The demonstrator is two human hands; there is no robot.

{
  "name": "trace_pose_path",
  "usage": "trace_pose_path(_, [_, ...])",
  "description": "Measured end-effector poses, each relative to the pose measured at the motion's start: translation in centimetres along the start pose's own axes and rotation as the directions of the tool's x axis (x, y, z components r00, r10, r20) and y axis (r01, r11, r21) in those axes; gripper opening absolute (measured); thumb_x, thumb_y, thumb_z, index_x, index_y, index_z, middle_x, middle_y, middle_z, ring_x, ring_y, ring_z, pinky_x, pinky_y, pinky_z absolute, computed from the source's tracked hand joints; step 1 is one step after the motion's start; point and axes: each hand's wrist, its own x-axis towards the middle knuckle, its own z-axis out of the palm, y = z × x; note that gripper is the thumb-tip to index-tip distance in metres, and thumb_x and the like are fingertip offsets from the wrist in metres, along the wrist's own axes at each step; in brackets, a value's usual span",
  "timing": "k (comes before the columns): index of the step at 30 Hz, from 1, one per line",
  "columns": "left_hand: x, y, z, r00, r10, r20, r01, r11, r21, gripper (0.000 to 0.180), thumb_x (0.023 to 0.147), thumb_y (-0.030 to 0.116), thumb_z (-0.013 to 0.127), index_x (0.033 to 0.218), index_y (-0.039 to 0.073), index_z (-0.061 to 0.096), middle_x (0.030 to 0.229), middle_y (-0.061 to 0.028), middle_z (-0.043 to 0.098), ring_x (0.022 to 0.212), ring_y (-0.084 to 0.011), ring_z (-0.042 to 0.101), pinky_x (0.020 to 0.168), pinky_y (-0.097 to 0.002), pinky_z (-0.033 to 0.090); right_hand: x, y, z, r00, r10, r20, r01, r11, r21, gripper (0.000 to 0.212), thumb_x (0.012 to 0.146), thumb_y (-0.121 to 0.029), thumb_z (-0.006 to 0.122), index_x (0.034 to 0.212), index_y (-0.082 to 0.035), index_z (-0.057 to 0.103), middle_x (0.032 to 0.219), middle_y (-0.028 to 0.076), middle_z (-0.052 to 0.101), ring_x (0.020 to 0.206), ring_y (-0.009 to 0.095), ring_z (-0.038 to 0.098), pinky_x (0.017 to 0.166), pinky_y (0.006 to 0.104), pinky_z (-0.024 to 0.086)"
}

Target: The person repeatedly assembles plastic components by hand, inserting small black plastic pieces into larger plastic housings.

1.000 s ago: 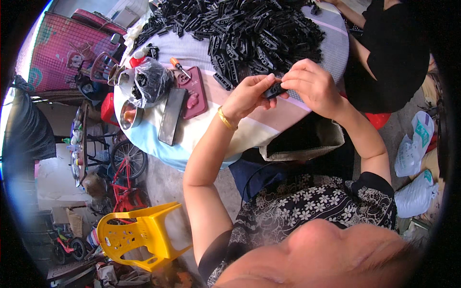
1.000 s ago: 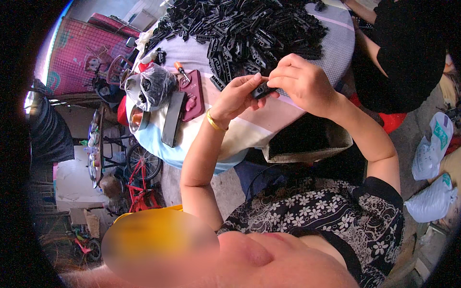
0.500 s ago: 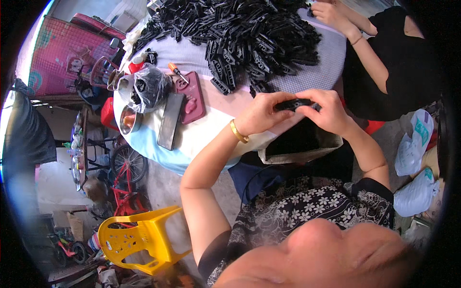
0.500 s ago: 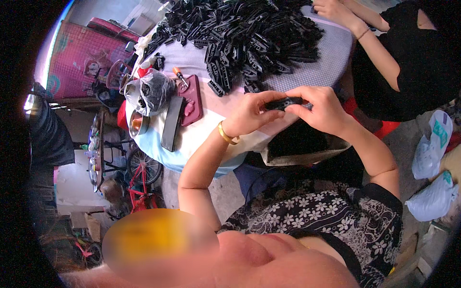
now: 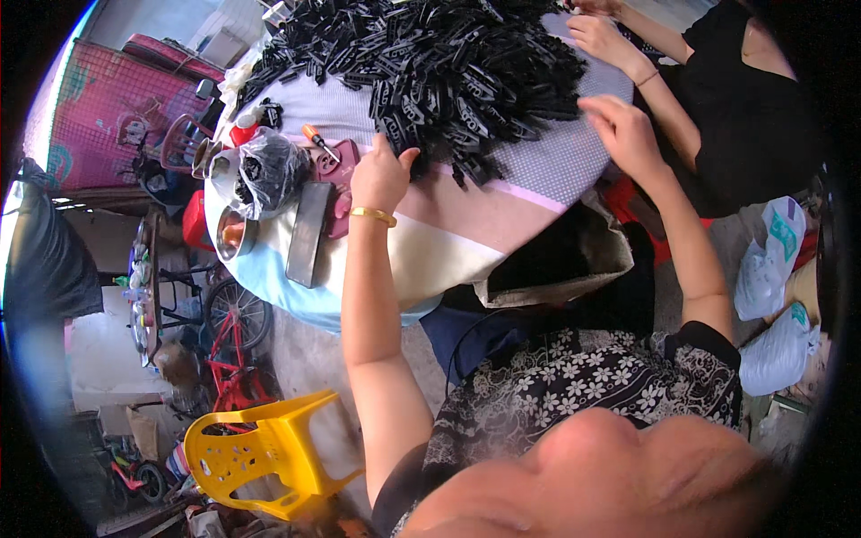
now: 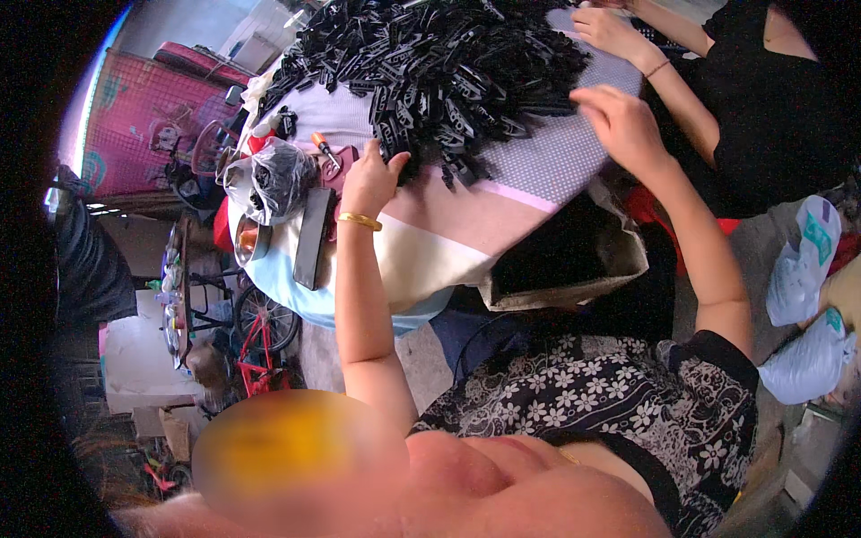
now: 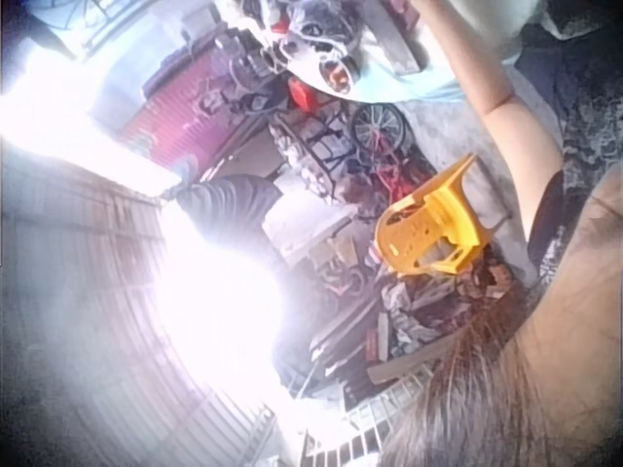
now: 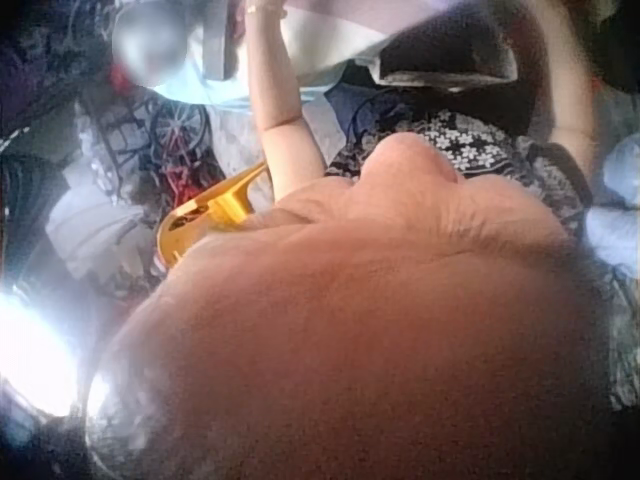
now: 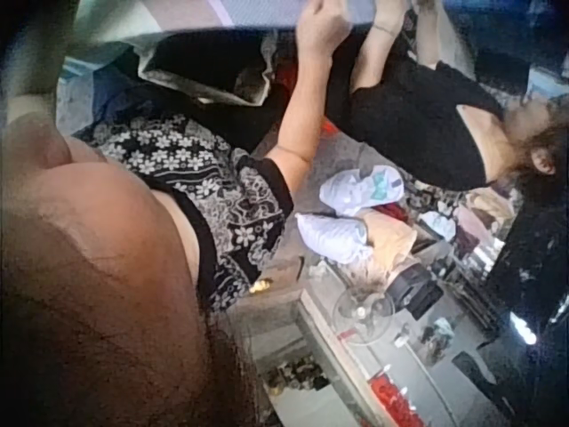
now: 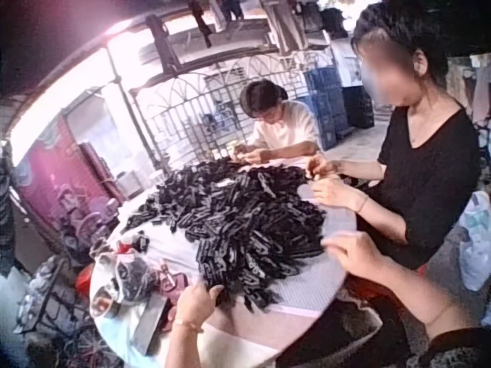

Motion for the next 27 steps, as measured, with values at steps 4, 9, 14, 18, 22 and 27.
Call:
trace_pose_path(4, [0.0,-0.2,-0.6,0.989,0.141,-0.052,-0.148,0.973,-0.174,0.053,0.076,0.024,0.067,0.114,-0.004,0.043,0.088,-0.0285,0.061,0.084,-0.043,0.059,0.074,-0.0453,0.047,2.3,3.6,1.3,0.995,-0.029,0.1,0.043,0.989,-0.141,0.02,0.078,-0.007,0.061,0.098,-0.006,0.065,0.092,0.011,0.063,0.084,0.031,0.061,0.073,0.0367,0.049])
trace_pose_path(9, [-0.3,0.0,-1.7,0.989,0.072,-0.133,-0.12,0.908,-0.402,0.053,0.074,0.017,0.069,0.116,-0.004,0.045,0.089,-0.0228,0.062,0.081,-0.0342,0.062,0.069,-0.0383,0.049,2.5,3.2,2.0,0.98,0.063,0.187,-0.034,0.988,-0.152,0.016,0.075,-0.009,0.063,0.09,-0.005,0.065,0.092,0.01,0.062,0.084,0.028,0.061,0.073,0.0363,0.049])
trace_pose_path(14, [-1.0,2.9,-1.9,0.977,0.211,-0.01,-0.028,0.08,-0.996,0.038,0.083,0.006,0.06,0.118,0.0,0.048,0.103,-0.0128,0.061,0.091,-0.0169,0.061,0.073,-0.0265,0.052,2.9,3.2,1.7,0.976,0.051,0.212,-0.026,0.993,-0.119,0.014,0.075,-0.007,0.062,0.088,-0.002,0.064,0.087,0.013,0.061,0.079,0.028,0.061,0.069,0.0341,0.048])
trace_pose_path(18, [-1.8,4.7,0.4,0.902,0.397,0.17,0.277,-0.231,-0.933,0.034,0.086,0.0,0.055,0.119,0.002,0.048,0.111,-0.0132,0.058,0.103,-0.0274,0.059,0.084,-0.0305,0.052,3.5,2.7,1.4,0.948,0.174,0.268,-0.178,0.984,-0.011,0.014,0.076,-0.007,0.063,0.088,0.0,0.063,0.084,0.015,0.061,0.075,0.028,0.061,0.066,0.0323,0.047])
trace_pose_path(22, [-2.3,5.5,1.4,0.831,0.498,0.247,0.392,-0.211,-0.895,0.031,0.086,0.001,0.056,0.117,0.003,0.05,0.102,-0.0112,0.061,0.098,-0.0231,0.061,0.085,-0.0318,0.052,3.3,2.3,1.0,0.985,0.022,0.173,-0.011,0.998,-0.067,0.016,0.079,-0.014,0.064,0.089,-0.001,0.065,0.086,0.015,0.064,0.074,0.029,0.063,0.066,0.0354,0.049])
trace_pose_path(27, [-2.9,6.2,1.2,0.828,0.492,0.269,0.394,-0.17,-0.903,0.033,0.084,0.002,0.061,0.115,0.004,0.05,0.094,-0.006,0.059,0.083,-0.0142,0.062,0.078,-0.0267,0.053,2.8,-2.0,0.6,0.984,-0.163,-0.076,0.169,0.983,0.074,0.014,0.077,-0.009,0.067,0.089,-0.001,0.066,0.083,0.012,0.065,0.07,0.022,0.063,0.062,0.0301,0.049])
